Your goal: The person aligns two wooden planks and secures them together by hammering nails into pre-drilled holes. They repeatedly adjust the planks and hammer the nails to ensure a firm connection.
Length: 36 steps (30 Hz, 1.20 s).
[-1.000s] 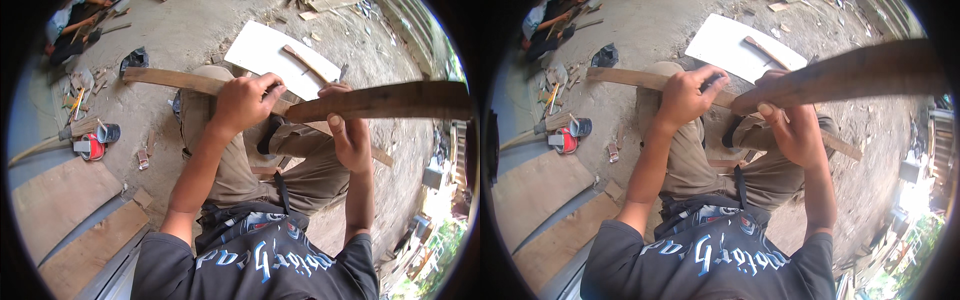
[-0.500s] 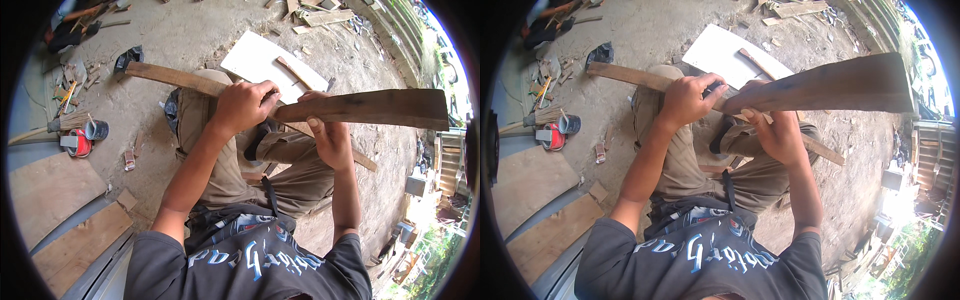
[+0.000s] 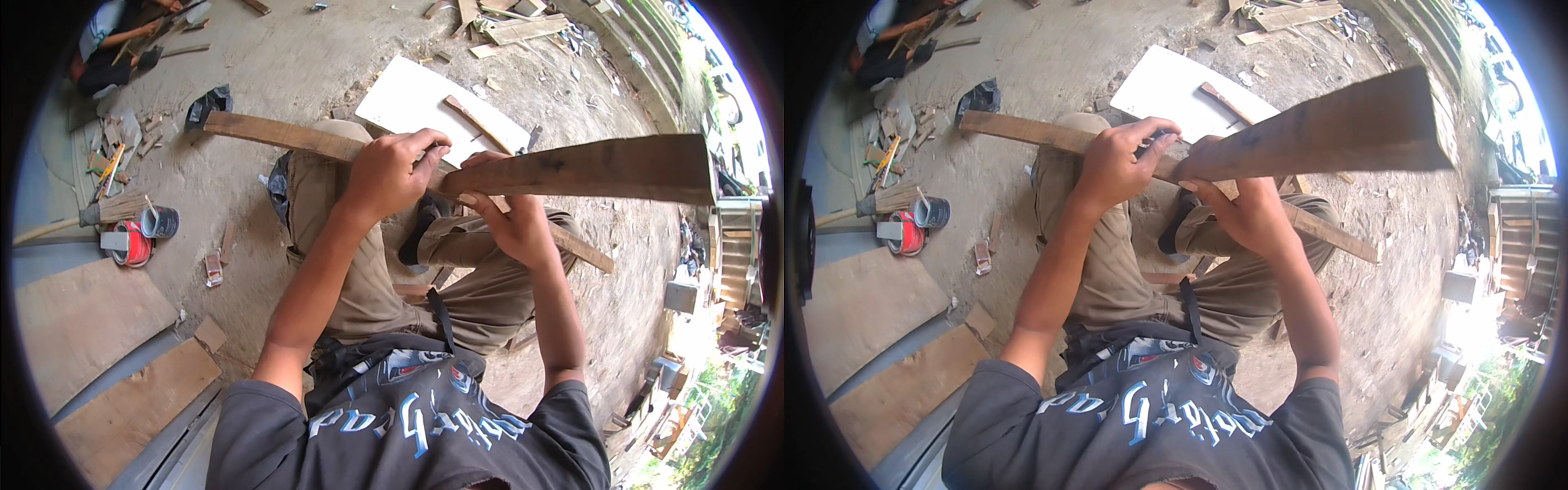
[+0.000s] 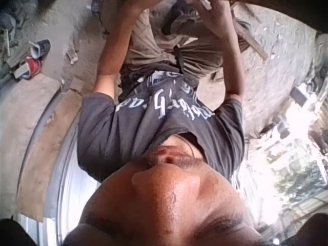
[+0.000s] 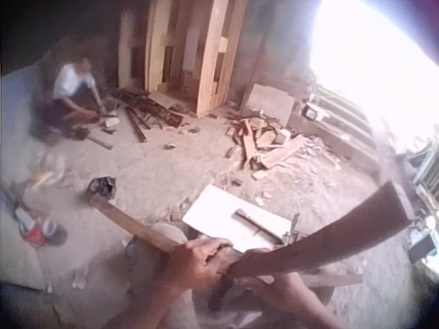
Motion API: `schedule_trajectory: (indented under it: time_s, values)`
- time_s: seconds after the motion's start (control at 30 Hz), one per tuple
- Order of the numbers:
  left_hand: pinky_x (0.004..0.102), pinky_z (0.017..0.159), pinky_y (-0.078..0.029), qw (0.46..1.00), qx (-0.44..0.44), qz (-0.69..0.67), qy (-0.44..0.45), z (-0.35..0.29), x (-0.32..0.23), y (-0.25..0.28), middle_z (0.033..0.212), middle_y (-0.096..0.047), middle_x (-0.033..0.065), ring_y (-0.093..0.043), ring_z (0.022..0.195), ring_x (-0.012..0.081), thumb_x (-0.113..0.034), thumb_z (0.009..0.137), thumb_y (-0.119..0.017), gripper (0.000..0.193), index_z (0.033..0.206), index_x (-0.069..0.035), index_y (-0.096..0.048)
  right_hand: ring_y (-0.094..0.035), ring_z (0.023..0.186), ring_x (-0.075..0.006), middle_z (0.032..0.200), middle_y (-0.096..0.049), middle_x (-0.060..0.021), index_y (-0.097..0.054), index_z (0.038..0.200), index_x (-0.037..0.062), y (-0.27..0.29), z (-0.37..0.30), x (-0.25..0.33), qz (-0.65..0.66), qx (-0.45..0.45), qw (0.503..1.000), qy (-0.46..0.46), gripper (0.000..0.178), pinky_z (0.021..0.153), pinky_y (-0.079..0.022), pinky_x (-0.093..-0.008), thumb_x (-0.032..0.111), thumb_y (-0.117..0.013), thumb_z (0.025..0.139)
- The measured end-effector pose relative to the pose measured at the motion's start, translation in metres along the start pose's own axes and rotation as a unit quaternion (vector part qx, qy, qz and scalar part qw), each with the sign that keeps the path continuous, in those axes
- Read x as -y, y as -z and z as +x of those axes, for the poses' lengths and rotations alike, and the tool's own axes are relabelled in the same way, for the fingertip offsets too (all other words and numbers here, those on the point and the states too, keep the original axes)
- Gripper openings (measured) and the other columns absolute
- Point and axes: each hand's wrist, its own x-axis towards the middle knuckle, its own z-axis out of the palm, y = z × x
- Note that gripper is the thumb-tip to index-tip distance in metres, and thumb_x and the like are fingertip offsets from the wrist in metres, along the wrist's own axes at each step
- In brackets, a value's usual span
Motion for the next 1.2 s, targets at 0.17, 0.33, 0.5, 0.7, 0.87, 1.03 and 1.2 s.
schedule_trajectory:
  time_s: [0.17,0.33,0.5,0.7,0.87,1.03,1.2]
  values:
    - [0.0293,0.076,-0.055,0.99,-0.017,-0.133,0.041,-0.002,-0.018,0.002,0.095,-0.076,0.0101,-0.072,0.093,0.0161,-0.015,0.096,-0.064,0.017,0.106,-0.002,-0.068,-0.062,0.11,-0.0259,0.117,-0.064,-0.0125,-0.067,0.11,-0.0007,-0.007,-0.006,-0.013,0.033,-0.043,0.998,-0.018,0.026,0.092,-0.05,-0.0373,-0.003,-0.071,0.084]
    - [0.0266,0.078,-0.053,0.984,-0.066,-0.163,0.041,-0.012,-0.019,-0.003,0.096,-0.075,0.0099,-0.07,0.091,0.0137,-0.01,0.093,-0.068,0.016,0.105,-0.001,-0.069,-0.065,0.107,-0.0278,0.113,-0.068,-0.0131,-0.068,0.107,0.0005,-0.008,0.0,-0.003,0.01,-0.064,0.998,0.011,0.026,0.089,-0.05,-0.0378,0.002,-0.075,0.083]
    - [0.0238,0.082,-0.049,0.979,-0.095,-0.176,0.038,-0.016,-0.029,-0.002,0.095,-0.072,0.0046,-0.065,0.091,0.0097,-0.008,0.093,-0.066,0.024,0.116,-0.001,-0.069,-0.065,0.106,-0.0283,0.113,-0.069,-0.0135,-0.068,0.105,0.0013,-0.013,-0.002,-0.012,0.024,-0.088,0.996,-0.001,0.025,0.089,-0.05,-0.0384,0.005,-0.077,0.082]
    - [0.0276,0.08,-0.05,0.975,-0.137,-0.166,0.046,-0.006,-0.034,-0.016,0.092,-0.073,0.0066,-0.065,0.088,0.0124,-0.007,0.092,-0.067,0.022,0.114,-0.005,-0.072,-0.064,0.108,-0.0289,0.114,-0.068,-0.0135,-0.068,0.106,0.0019,-0.02,-0.002,-0.012,0.056,-0.116,0.991,-0.018,0.026,0.094,-0.048,-0.0403,0.008,-0.077,0.082]
    - [0.0271,0.081,-0.051,0.953,-0.132,-0.258,0.082,-0.003,-0.031,-0.023,0.093,-0.074,0.0063,-0.066,0.087,0.0122,-0.006,0.088,-0.073,0.017,0.104,-0.002,-0.074,-0.062,0.113,-0.0295,0.118,-0.066,-0.0142,-0.069,0.108,0.0027,-0.02,-0.005,-0.017,0.008,-0.131,0.991,0.024,0.029,0.095,-0.049,-0.0419,0.01,-0.078,0.082]
    - [0.0251,0.082,-0.053,0.965,-0.105,-0.236,0.053,-0.008,-0.026,-0.024,0.098,-0.073,0.009,-0.068,0.092,0.0123,0.001,0.087,-0.073,0.015,0.103,0.001,-0.073,-0.057,0.12,-0.0371,0.13,-0.06,-0.0172,-0.064,0.114,0.0026,-0.02,-0.003,-0.017,0.043,-0.114,0.991,0.048,0.038,0.099,-0.046,-0.046,0.007,-0.078,0.078]
    - [0.0264,0.08,-0.056,0.987,-0.049,-0.151,-0.01,-0.006,-0.019,-0.021,0.1,-0.074,0.0119,-0.069,0.095,0.0132,0.004,0.087,-0.071,0.021,0.108,0.003,-0.068,-0.059,0.12,-0.0349,0.131,-0.06,-0.016,-0.066,0.113,0.0034,-0.021,-0.004,-0.023,0.066,-0.1,0.991,0.058,0.036,0.099,-0.047,-0.0443,0.005,-0.077,0.078]
